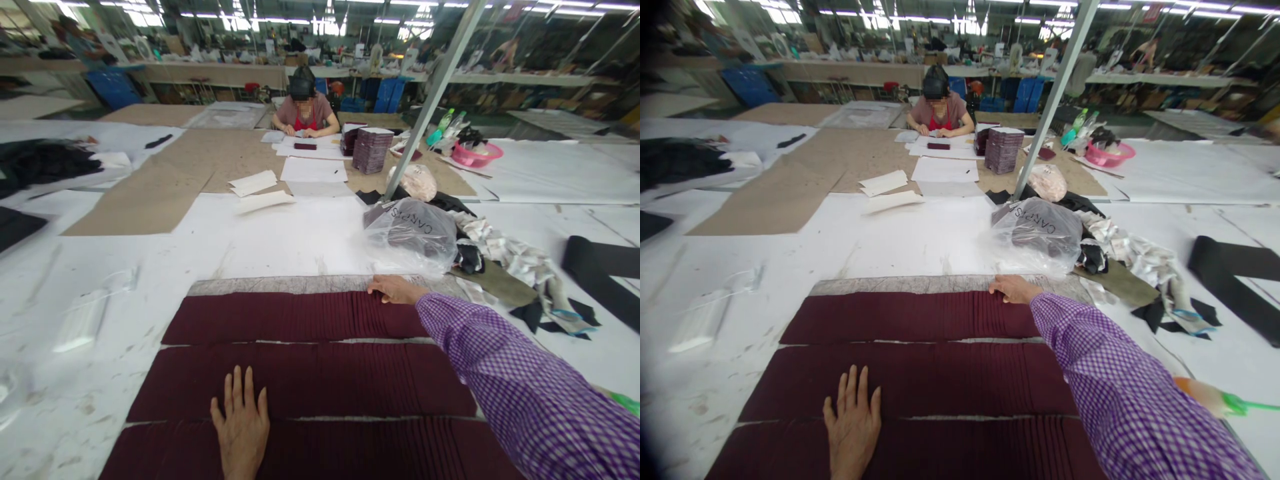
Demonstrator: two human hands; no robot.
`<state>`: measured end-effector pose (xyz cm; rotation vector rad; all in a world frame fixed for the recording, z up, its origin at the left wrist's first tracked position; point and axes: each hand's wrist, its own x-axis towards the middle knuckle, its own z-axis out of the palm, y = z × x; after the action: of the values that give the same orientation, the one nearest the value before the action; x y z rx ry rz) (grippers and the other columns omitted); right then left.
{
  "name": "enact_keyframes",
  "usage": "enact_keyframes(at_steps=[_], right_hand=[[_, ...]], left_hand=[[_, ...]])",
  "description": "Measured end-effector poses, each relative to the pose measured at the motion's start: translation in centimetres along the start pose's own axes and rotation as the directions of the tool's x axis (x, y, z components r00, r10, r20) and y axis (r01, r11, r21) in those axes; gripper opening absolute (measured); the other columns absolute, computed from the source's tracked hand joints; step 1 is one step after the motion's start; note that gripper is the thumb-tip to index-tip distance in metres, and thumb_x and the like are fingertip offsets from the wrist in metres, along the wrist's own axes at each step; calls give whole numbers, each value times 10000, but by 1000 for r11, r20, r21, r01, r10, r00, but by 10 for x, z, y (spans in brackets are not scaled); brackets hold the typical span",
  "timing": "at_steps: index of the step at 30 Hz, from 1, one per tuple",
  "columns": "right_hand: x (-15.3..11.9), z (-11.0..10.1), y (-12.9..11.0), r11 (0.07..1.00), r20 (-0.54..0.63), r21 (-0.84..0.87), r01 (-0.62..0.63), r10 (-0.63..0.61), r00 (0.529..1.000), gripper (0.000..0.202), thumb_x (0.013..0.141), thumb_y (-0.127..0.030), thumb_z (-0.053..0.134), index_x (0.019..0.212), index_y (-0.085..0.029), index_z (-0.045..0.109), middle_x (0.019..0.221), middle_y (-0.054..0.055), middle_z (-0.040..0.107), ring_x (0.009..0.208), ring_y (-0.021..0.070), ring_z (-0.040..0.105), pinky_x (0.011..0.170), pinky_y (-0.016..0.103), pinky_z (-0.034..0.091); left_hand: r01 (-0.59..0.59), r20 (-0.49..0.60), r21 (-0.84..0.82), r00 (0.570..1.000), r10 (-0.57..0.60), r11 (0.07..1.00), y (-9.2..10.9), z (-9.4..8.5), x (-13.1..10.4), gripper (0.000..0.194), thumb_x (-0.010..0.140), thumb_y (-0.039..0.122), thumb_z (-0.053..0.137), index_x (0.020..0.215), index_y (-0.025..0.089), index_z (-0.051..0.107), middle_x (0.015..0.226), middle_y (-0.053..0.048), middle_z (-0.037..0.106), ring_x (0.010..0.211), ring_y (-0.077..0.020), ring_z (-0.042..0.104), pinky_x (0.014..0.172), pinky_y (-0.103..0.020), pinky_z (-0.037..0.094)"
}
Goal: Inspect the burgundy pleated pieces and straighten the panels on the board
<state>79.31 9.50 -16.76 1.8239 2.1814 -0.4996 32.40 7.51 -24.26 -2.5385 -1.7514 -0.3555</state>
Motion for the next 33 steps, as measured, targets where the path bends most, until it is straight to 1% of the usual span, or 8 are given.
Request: enact_keyframes(at_steps=[3, 13, 17, 21, 24, 26, 28, 33], right_hand=[[0, 0, -1, 1000, -1, 0, -17, 17, 1000, 468, 733, -86, 683, 1166, -223, 569, 1040, 62, 570, 922, 214, 570, 764, 301, 427], [8, 5, 6, 1000, 59, -10, -16, 17, 998, 137, 804, -179, 662, 932, -155, 621, 958, 32, 582, 852, 188, 556, 721, 320, 448], [5, 1, 1, 1000, 39, -9, 19, -18, 999, 57, 775, -149, 666, 814, -158, 625, 884, 25, 592, 877, 206, 535, 778, 346, 415], [-7, 0, -7, 999, -35, 17, 35, -34, 999, 79, 763, -114, 621, 790, -187, 611, 875, 46, 614, 943, 233, 516, 852, 348, 358], [-14, 3, -4, 997, -75, 71, -18, 24, 997, 186, 764, -155, 617, 943, -200, 598, 922, 59, 631, 946, 231, 539, 853, 321, 368], [-16, 7, 3, 992, -73, 109, -70, 78, 994, 323, 737, -198, 653, 1050, -198, 574, 953, 64, 644, 935, 235, 564, 832, 310, 390], [-15, 10, 13, 983, -50, 139, -119, 127, 991, 399, 709, -255, 690, 1087, -203, 572, 967, 62, 660, 918, 244, 593, 804, 308, 408], [-24, 13, 39, 958, 21, 175, -228, 228, 973, 389, 660, -358, 733, 1000, -210, 614, 952, 50, 686, 892, 272, 629, 774, 335, 425]], left_hand=[[-3, 0, -1, 1000, 3, 1000, 0, 0, 0, 517, 942, 272, 329, 1426, 95, 281, 1526, -163, 238, 1429, -274, 126, 1129, -573, 116], [-3, -3, -27, 1000, 3, 1000, -1, 0, 1, 526, 939, 281, 338, 1435, 118, 266, 1529, -155, 236, 1430, -274, 120, 1131, -572, 108], [0, -5, -31, 1000, 0, 1000, 0, -1, 1, 525, 941, 282, 331, 1434, 115, 265, 1523, -160, 248, 1429, -273, 129, 1129, -574, 117], [2, -6, -29, 1000, -3, 1000, 0, -2, 0, 522, 940, 279, 332, 1428, 105, 278, 1519, -168, 257, 1427, -277, 136, 1128, -575, 120], [-1, -14, -27, 1000, 1, 1000, -1, 0, -1, 532, 939, 277, 335, 1437, 109, 254, 1521, -167, 251, 1428, -276, 133, 1129, -576, 118], [-8, -12, -27, 1000, 7, 1000, -1, 1, -1, 543, 937, 277, 340, 1446, 124, 229, 1526, -160, 241, 1429, -275, 125, 1129, -579, 117], [-9, -7, -22, 1000, 9, 1000, -1, 1, -1, 544, 936, 274, 344, 1446, 124, 227, 1527, -160, 235, 1430, -277, 121, 1128, -580, 117], [-8, -6, -9, 1000, 8, 1000, 0, 0, 0, 519, 938, 269, 341, 1423, 92, 286, 1522, -169, 247, 1428, -278, 131, 1129, -576, 117]])
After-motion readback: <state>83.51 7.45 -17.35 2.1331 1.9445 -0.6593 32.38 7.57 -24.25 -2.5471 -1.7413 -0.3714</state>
